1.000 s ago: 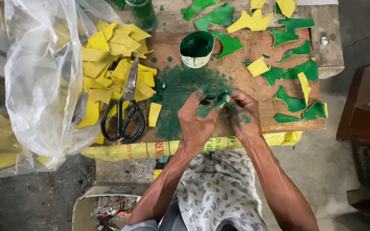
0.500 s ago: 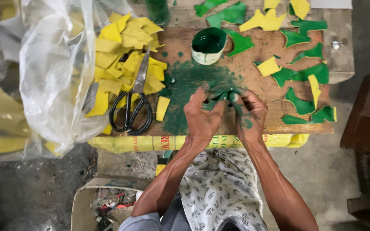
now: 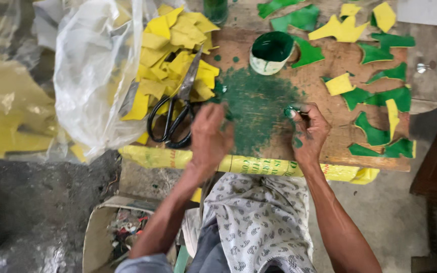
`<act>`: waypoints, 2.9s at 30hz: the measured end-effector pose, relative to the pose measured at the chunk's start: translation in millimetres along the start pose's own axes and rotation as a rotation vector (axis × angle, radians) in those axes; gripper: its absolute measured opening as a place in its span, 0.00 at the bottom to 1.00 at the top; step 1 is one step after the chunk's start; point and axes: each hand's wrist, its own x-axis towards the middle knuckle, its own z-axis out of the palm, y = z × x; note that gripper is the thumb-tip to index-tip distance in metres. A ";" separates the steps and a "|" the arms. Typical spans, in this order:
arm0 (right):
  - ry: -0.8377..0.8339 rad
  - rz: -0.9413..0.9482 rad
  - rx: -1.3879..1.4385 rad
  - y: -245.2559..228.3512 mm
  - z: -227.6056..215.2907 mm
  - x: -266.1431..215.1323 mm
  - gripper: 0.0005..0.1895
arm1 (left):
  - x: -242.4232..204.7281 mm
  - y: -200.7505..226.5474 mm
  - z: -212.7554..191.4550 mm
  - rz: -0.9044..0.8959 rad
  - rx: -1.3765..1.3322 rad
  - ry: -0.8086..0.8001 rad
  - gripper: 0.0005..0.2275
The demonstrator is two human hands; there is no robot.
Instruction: The person paints yellow foam pieces green using a small brush. They repeatedly dip the brush into a green paint container and apply the paint to the foam pieces, which are scattered on a wooden workbench. The person handles the pieces one at a time, turning them over to cover all sides.
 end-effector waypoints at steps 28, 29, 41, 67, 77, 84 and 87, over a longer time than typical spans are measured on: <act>-0.080 -0.135 -0.147 -9.7 10.7 -4.4 0.06 | 75.4 -63.2 -44.2 0.013 0.465 -0.009 0.13; -0.085 -0.142 -0.136 -10.2 10.8 -4.3 0.06 | 76.9 -62.0 -40.0 0.014 0.401 -0.090 0.11; -0.054 -0.125 -0.145 -2.7 6.1 -5.3 0.05 | 105.2 -80.5 -27.5 -0.096 0.380 -0.260 0.09; -0.518 0.001 0.586 -42.1 -35.1 17.9 0.04 | 46.7 23.8 32.5 -0.284 -0.510 0.108 0.11; -0.632 -0.145 -0.091 -36.9 -35.3 -22.8 0.09 | 26.4 12.9 81.1 -0.357 -0.425 -0.148 0.08; 0.083 -0.131 0.323 -23.9 -59.3 -7.8 0.07 | 19.4 20.6 86.5 -0.360 -0.705 -0.288 0.10; 0.029 0.047 0.595 -17.3 -65.5 14.1 0.08 | 20.2 16.4 94.9 -0.189 -0.434 -0.457 0.12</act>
